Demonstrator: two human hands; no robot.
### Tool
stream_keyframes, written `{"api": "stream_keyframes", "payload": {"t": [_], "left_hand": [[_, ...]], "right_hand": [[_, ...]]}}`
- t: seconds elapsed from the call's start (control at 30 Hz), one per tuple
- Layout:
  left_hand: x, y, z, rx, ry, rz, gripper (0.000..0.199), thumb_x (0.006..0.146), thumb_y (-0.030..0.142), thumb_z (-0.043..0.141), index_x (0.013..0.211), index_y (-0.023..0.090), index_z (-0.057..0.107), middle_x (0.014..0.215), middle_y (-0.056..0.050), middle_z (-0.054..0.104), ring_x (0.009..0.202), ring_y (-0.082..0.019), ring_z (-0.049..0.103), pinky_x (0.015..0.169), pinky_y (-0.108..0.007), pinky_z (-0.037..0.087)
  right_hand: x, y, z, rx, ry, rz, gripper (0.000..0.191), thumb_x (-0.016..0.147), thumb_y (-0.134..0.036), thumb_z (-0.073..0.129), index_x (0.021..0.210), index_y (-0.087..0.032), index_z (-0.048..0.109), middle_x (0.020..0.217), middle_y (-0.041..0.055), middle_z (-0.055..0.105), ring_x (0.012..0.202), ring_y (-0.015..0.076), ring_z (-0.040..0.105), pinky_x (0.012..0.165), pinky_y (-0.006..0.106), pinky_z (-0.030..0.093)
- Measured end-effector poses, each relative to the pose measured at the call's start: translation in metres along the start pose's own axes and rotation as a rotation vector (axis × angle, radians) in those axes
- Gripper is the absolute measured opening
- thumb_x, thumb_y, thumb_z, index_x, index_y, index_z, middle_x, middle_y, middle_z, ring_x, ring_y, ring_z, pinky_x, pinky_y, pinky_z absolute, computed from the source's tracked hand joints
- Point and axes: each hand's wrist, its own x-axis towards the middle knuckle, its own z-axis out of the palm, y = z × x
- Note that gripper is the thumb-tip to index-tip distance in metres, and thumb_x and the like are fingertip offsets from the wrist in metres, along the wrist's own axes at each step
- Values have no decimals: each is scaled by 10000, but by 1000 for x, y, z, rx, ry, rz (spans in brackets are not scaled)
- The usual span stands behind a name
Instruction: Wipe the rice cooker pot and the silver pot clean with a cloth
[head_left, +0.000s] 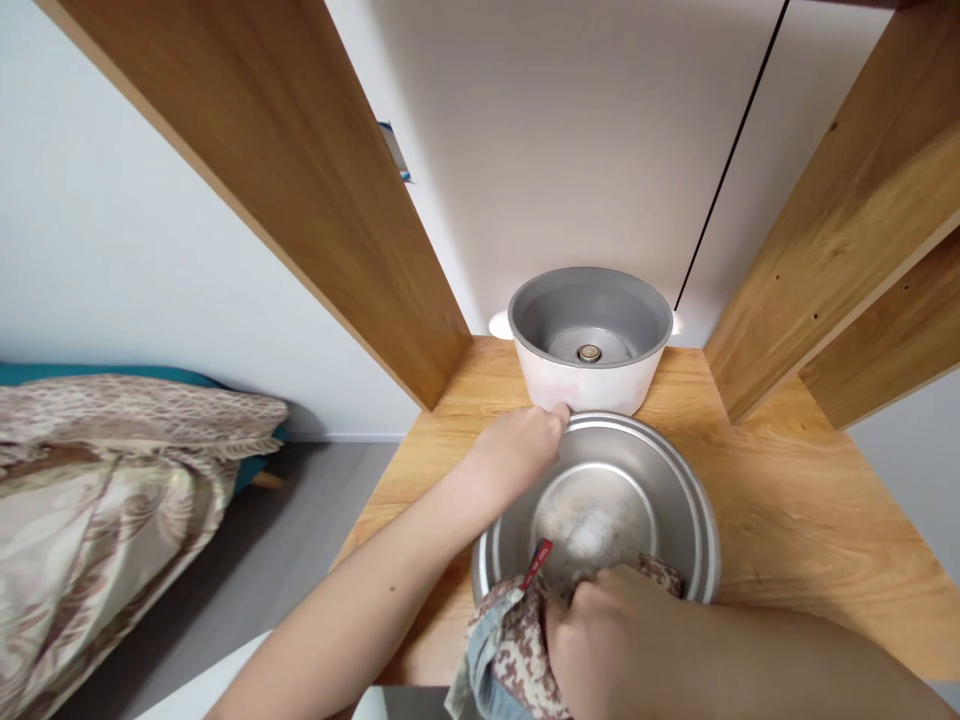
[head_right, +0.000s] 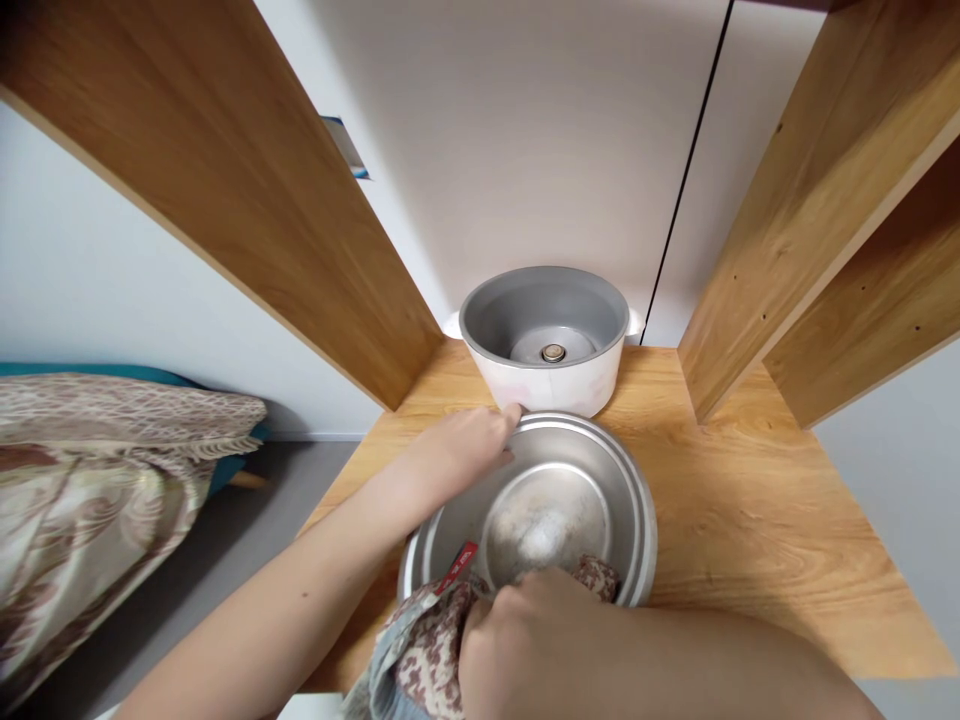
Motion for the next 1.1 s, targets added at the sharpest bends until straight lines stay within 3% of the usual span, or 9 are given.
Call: {"api": "stream_keyframes", "payload": {"t": [0.43, 0.83, 1.0, 1.1], "left_hand": [[0, 4, 12, 11, 60, 16, 547, 1046, -78, 415, 1524, 55, 645, 1225, -301, 874, 1201, -396, 915, 994, -487, 730], [-4, 5, 6, 17, 14, 26, 579, 1044, -95, 368, 1545, 33, 627, 1269, -310, 861, 1228, -401, 905, 1009, -490, 724], [-4, 2, 3, 27, 12, 56, 544, 1049, -98, 382, 1502, 43, 650, 1223, -282, 874, 1193, -359, 908, 1010, -441, 710], [-3, 1, 3, 18, 26, 65, 518, 1057, -84, 412, 1486, 52, 669, 1221, -271, 883, 1192, -347, 906, 1010, -422, 707]], "right_hand": [[0, -1, -5, -13, -13, -20, 350, 1086, -460, 778, 1221, -153, 877, 1158, 132, 905, 837, 285, 827, 629, 397, 468], [5, 1, 3, -39, -19, 24, 342, 1054, -465, 822, 1192, -157, 874, 1124, 145, 917, 876, 322, 866, 729, 399, 571], [3, 5, 11, -19, 47, -33, 316, 1096, -485, 765, 1144, -189, 865, 1099, 116, 907, 876, 314, 855, 681, 412, 517], [0, 7, 10, -1, 67, -74, 327, 1115, -477, 744, 1246, -198, 855, 1175, 107, 906, 870, 302, 843, 622, 423, 452]]}}
